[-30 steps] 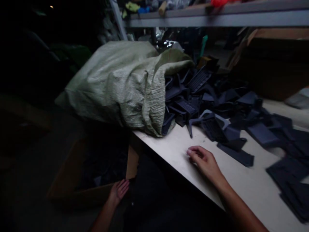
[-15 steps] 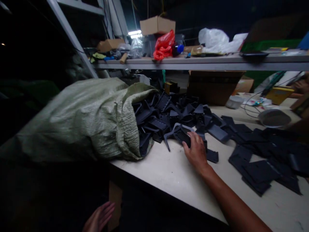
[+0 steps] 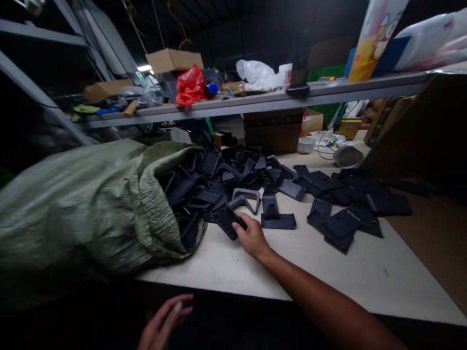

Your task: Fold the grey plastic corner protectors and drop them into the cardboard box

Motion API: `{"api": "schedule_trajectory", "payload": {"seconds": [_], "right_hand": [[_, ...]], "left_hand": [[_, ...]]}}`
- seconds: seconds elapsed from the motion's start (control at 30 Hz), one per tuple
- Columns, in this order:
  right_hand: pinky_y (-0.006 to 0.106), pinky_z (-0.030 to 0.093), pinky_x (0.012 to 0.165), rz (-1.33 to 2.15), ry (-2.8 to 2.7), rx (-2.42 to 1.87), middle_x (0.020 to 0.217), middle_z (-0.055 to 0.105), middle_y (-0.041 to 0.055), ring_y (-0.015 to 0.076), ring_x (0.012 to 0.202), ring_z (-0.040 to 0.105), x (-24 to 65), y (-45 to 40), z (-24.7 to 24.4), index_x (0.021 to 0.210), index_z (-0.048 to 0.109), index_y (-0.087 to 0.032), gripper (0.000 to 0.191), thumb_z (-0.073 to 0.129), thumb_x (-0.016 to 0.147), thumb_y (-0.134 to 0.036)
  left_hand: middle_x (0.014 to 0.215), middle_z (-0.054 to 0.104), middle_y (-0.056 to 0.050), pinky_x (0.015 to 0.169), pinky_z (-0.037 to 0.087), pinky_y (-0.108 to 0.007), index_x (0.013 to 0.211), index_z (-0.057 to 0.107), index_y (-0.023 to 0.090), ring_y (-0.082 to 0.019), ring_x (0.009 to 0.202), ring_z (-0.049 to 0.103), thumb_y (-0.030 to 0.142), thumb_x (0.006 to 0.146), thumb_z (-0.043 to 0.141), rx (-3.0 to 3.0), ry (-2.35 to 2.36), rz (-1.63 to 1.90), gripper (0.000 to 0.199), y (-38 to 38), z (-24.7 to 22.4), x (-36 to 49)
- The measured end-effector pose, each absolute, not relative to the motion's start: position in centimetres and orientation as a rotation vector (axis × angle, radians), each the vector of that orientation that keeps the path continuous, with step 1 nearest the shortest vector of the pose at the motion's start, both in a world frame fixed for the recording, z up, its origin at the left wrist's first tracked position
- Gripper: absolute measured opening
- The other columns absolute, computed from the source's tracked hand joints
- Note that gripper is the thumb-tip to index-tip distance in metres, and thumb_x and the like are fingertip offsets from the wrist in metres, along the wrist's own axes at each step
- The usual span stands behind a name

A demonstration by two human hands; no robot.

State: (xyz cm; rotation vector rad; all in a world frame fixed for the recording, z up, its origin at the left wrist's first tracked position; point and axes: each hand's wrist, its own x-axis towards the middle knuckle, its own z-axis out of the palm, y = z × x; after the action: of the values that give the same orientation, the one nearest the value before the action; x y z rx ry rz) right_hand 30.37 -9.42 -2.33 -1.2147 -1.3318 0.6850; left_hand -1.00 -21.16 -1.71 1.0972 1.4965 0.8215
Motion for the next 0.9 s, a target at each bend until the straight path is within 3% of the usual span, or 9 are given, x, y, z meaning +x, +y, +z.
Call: {"api": "schedule_trajectory", "payload": {"seconds": [0.17,0.27,0.37,0.43,0.57,0.73,0.9], "right_hand": [[0.027,0.057,0.078,0.923,-1.493,-1.056,0.097,0.079,0.0008,0.0197,0.087,0.073,27.0,-14.7,1.4,0.114,0.078,-0.022,0.024,0.065,0.094,-0.024],[0.026,0.057,0.082,1.004,-1.7,-0.954,0.107,0.079,0.0015,0.0192,0.092,0.073,26.2,-17.1,2.3,0.122,0.076,-0.023,0.03,0.071,0.093,-0.023],[0.03,0.055,0.099,0.688,-1.857,-1.084,0.124,0.075,0.0055,0.0216,0.111,0.071,29.1,-17.8,1.8,0.132,0.071,-0.023,0.039,0.076,0.095,-0.032],[0.032,0.054,0.105,0.326,-1.903,-1.371,0.125,0.075,0.0061,0.0215,0.117,0.069,33.3,-17.5,0.8,0.129,0.072,-0.024,0.031,0.071,0.099,-0.032],[0.057,0.047,0.112,0.12,-1.812,-1.708,0.13,0.07,0.0173,0.0353,0.125,0.062,43.1,-16.0,-2.0,0.123,0.074,-0.017,0.034,0.067,0.09,-0.013],[0.048,0.052,0.101,0.088,-1.981,-1.821,0.105,0.075,0.0149,0.0316,0.105,0.068,48.1,-15.9,-4.4,0.098,0.078,-0.016,0.02,0.061,0.091,-0.007],[0.043,0.05,0.101,0.115,-2.201,-1.753,0.104,0.073,0.0118,0.0295,0.106,0.064,46.2,-18.3,-4.9,0.104,0.077,-0.018,0.018,0.059,0.101,-0.018]], "left_hand": [[0.133,0.074,-0.015,0.115,0.049,-0.053,0.131,0.073,0.021,-0.039,0.129,0.066,0.061,0.081,0.079,1.121,1.188,1.038,0.064,-17.8,1.3,4.9],[0.133,0.074,-0.016,0.116,0.049,-0.053,0.134,0.07,0.018,-0.04,0.133,0.063,0.053,0.081,0.078,0.865,0.989,1.077,0.064,-15.9,1.5,8.1],[0.129,0.076,-0.017,0.116,0.048,-0.055,0.125,0.074,0.017,-0.038,0.135,0.063,0.047,0.086,0.068,0.565,0.867,1.066,0.05,-15.4,1.9,9.2],[0.129,0.076,-0.017,0.115,0.049,-0.055,0.121,0.075,0.018,-0.037,0.135,0.063,0.043,0.088,0.064,0.45,0.887,1.085,0.043,-15.9,2.3,8.7],[0.131,0.075,-0.018,0.11,0.053,-0.056,0.122,0.077,0.018,-0.039,0.134,0.063,0.045,0.088,0.059,0.399,0.9,1.107,0.047,-17.7,2.6,6.8],[0.107,0.079,-0.021,0.089,0.063,-0.049,0.122,0.077,0.012,-0.035,0.101,0.074,0.052,0.09,0.054,0.404,0.795,0.988,0.056,-19.5,2.5,6.9],[0.085,0.071,-0.014,0.077,0.062,-0.044,0.125,0.074,0.008,-0.027,0.08,0.069,0.061,0.096,0.048,0.507,0.55,0.799,0.066,-21.0,2.9,8.0]]}}
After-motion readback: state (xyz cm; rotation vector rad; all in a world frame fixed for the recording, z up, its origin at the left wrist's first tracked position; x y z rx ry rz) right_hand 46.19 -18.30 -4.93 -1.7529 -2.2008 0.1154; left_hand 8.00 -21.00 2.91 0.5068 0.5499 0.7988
